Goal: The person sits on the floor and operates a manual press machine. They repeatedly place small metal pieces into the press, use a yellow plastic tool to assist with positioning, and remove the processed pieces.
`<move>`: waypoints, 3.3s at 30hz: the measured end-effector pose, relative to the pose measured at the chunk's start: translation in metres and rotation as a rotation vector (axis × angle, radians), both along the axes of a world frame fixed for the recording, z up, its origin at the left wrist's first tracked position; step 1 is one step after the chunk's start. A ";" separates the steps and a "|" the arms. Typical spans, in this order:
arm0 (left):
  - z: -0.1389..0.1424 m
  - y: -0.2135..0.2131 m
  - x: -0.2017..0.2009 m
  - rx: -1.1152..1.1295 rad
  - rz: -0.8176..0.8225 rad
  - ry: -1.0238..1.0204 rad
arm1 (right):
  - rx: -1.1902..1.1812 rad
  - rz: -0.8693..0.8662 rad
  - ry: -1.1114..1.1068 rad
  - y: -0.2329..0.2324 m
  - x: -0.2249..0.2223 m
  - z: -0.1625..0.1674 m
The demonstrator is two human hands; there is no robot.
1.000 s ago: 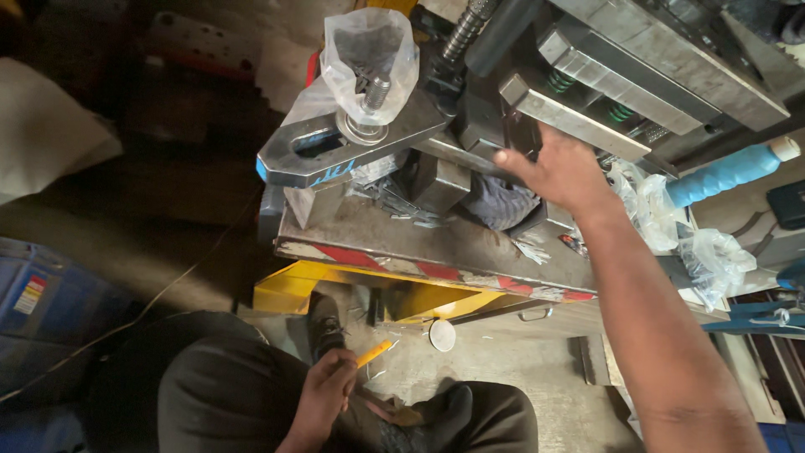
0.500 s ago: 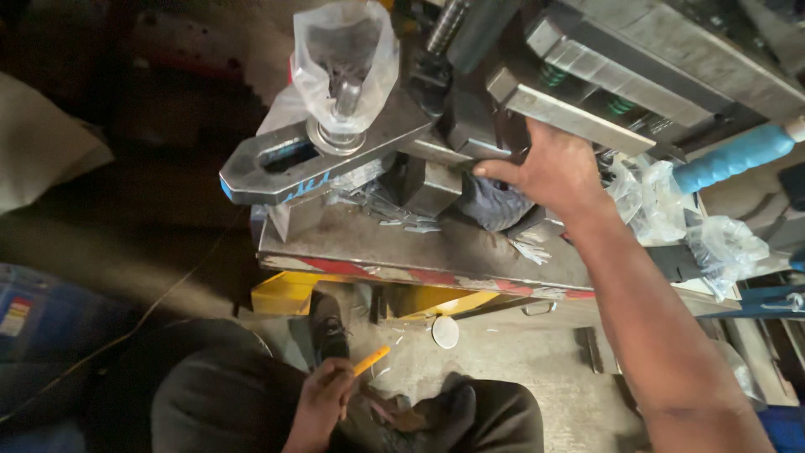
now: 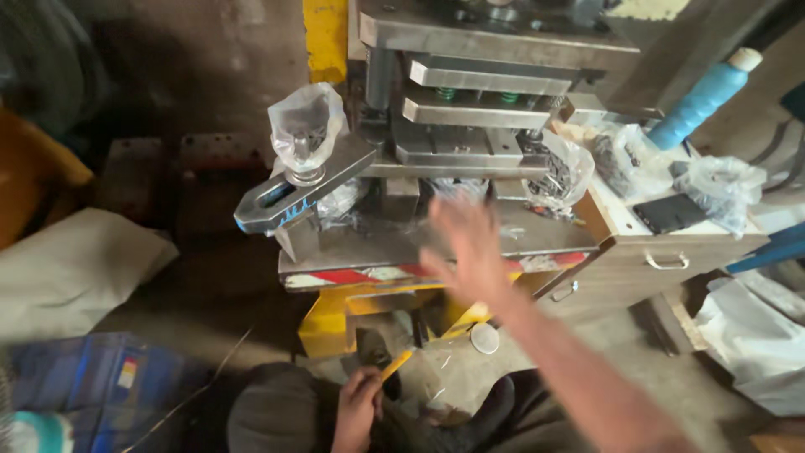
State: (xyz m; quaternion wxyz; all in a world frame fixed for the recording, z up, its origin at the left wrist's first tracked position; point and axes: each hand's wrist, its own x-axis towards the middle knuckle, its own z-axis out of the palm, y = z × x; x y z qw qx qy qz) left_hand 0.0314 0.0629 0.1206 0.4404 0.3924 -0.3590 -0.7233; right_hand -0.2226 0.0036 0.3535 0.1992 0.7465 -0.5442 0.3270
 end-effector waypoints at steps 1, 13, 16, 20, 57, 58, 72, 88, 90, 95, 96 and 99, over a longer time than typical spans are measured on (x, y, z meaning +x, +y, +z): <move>0.004 0.005 0.003 0.058 -0.009 -0.004 | 0.050 0.108 -0.091 0.035 0.013 -0.033; 0.035 0.024 -0.003 0.065 -0.110 -0.153 | 1.291 0.222 -0.255 0.195 0.018 -0.227; 0.037 0.025 -0.006 0.048 -0.117 -0.162 | 1.359 0.241 -0.244 0.190 0.019 -0.231; 0.039 0.023 -0.010 0.179 -0.100 -0.182 | 1.452 0.255 -0.305 0.181 0.011 -0.232; 0.059 0.007 -0.027 -0.076 0.028 -0.076 | 1.431 0.102 -0.220 0.153 -0.021 -0.220; 0.079 -0.004 -0.030 -0.117 0.075 -0.089 | 1.381 0.118 -0.228 0.152 -0.026 -0.225; 0.328 -0.194 -0.125 -0.414 0.204 -0.087 | 1.151 0.158 -0.424 0.123 -0.065 -0.223; 0.285 -0.208 -0.153 -0.156 0.228 0.335 | 1.235 0.117 -0.472 0.120 -0.062 -0.224; 0.281 -0.204 -0.154 -0.147 0.244 0.401 | 1.216 0.121 -0.471 0.120 -0.062 -0.225; 0.277 -0.190 -0.141 -0.156 0.300 0.404 | 1.222 0.124 -0.456 0.120 -0.063 -0.226; 0.277 -0.186 -0.138 -0.160 0.319 0.402 | 1.240 0.112 -0.463 0.120 -0.063 -0.226; 0.278 -0.174 -0.136 -0.193 0.291 0.363 | 1.273 0.095 -0.472 0.118 -0.062 -0.226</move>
